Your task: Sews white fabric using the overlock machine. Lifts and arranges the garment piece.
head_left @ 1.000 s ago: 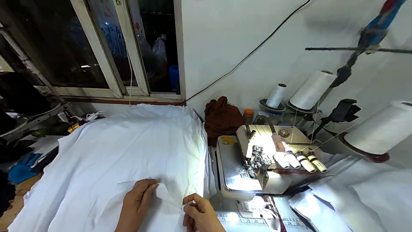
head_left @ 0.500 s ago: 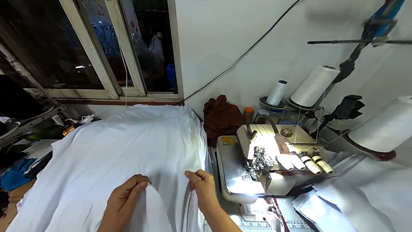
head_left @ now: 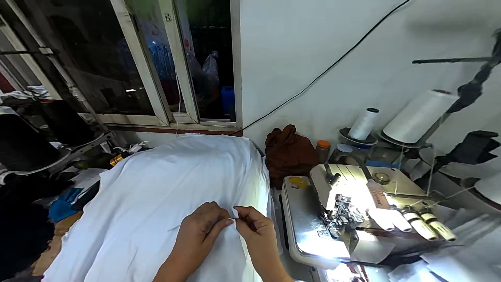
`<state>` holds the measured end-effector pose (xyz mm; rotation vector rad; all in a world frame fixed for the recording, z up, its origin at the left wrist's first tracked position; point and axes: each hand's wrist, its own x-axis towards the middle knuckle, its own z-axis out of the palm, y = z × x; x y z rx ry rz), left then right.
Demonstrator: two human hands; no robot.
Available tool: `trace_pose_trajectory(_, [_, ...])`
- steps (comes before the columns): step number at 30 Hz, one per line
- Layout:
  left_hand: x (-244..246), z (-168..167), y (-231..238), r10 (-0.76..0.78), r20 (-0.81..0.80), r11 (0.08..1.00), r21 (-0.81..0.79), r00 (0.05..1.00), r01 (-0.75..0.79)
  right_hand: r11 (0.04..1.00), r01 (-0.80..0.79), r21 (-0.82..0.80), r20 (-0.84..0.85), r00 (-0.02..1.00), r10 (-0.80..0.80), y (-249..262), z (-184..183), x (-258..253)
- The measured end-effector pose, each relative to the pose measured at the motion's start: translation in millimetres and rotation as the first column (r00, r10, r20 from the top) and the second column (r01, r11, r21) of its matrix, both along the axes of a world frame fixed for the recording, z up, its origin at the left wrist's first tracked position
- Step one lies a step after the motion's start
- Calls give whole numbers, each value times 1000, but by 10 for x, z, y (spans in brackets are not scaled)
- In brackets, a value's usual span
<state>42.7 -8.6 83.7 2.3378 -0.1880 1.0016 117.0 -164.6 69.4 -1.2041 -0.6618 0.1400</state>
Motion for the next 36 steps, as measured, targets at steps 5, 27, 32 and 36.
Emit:
trace_pose_trajectory(5, [25,-33,13,15,57,999,-32,998,-13,999,-16,-51,32,999,18,-61,18,-13])
trace_pose_trajectory(27, [-51,42,184,-60,2,973,-221,998,59,945,89,-316,202,979,-24,-109,-383,-655])
trace_pose_trajectory(32, [-94,144,167,-65,12,971,-228,998,66,886,33,-462,162,986,48,-109,-305,-647])
trace_pose_trajectory(36, [-141,225,117,-59,27,973,-223,998,64,900,-44,-433,-93,996,4,-199,-250,-626])
